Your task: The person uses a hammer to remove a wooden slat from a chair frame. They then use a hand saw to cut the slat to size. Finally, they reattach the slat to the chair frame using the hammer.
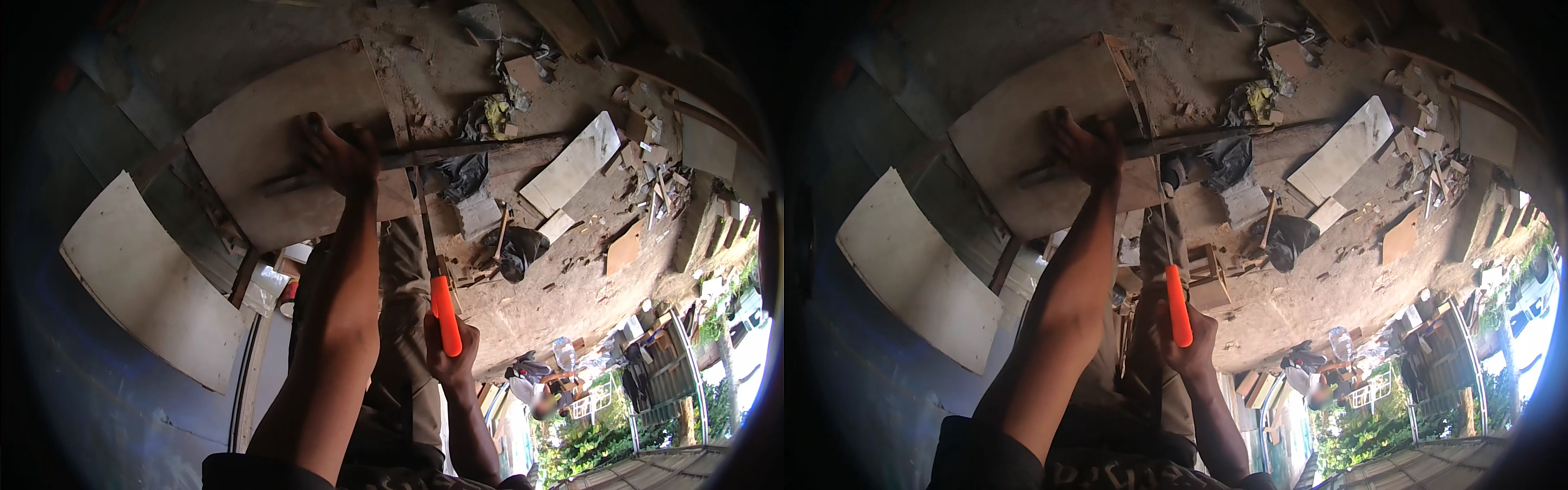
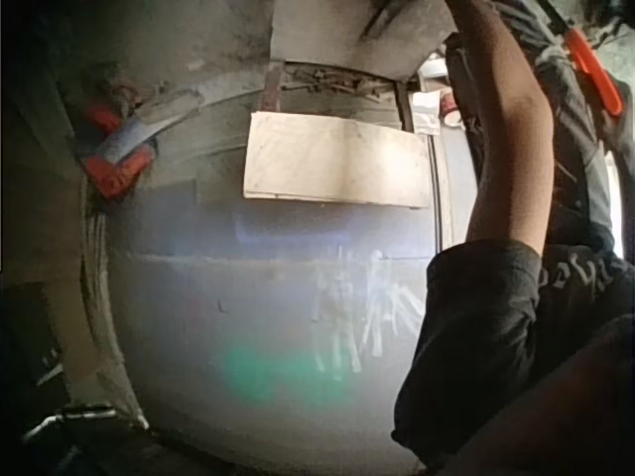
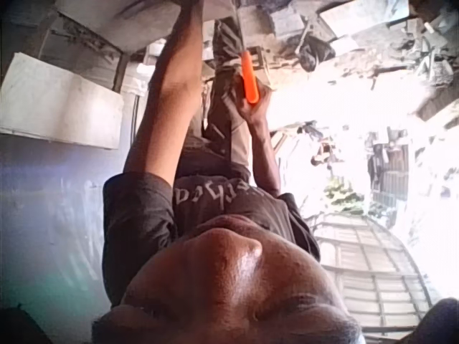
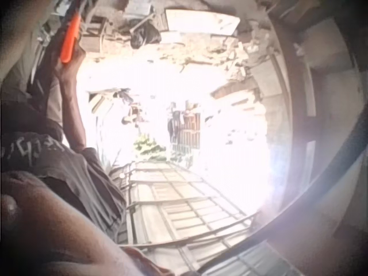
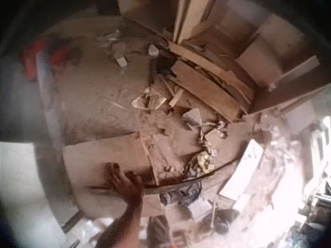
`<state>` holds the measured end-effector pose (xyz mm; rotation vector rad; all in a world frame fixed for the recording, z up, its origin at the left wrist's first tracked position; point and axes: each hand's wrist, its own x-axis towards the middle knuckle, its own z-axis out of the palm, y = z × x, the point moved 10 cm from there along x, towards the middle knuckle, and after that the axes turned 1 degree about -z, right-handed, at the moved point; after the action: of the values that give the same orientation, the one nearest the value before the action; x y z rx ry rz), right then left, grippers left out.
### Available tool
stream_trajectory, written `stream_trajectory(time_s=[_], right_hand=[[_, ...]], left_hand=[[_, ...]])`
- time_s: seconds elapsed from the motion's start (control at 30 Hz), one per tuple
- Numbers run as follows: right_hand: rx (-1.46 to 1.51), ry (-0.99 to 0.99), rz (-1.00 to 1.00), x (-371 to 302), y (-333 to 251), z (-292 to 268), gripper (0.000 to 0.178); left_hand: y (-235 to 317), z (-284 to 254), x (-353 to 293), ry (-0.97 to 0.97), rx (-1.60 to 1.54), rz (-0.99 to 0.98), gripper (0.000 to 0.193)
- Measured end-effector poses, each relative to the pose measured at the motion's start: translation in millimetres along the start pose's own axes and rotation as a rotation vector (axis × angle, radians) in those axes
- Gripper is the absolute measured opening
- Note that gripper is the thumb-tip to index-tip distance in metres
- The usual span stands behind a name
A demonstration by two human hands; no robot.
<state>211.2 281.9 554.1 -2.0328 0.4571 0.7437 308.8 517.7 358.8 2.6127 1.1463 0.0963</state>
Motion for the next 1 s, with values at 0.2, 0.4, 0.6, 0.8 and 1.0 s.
stream_trajectory(time_s=[0.2, 0.4, 0.6, 0.8, 1.0], right_hand=[[-0.099, -0.073, 0.025, -4.4, 8.8, 1.6, 0.016], [-0.016, -0.045, -0.058, 0.9, -8.6, -1.6, 0.014], [-0.134, -0.06, 0.053, -3.6, -4.4, -1.8, 0.012], [-0.118, -0.022, -0.018, 2.4, -18.7, -5.4, 0.014], [-0.087, -0.002, -0.003, 11.4, -15.5, -6.2, 0.027]], left_hand=[[-0.2, -3.4, 1.6, 0.013, 0.027, 0.015, 0.069], [-2.6, 2.5, 2.0, -0.011, -0.084, -0.036, 0.068], [-0.1, -1.6, 2.8, -0.025, 0.001, -0.013, 0.068], [-0.2, -1.4, 1.3, -0.018, 0.002, -0.017, 0.069], [-0.6, -1.0, 2.2, -0.047, -0.003, -0.034, 0.071]])
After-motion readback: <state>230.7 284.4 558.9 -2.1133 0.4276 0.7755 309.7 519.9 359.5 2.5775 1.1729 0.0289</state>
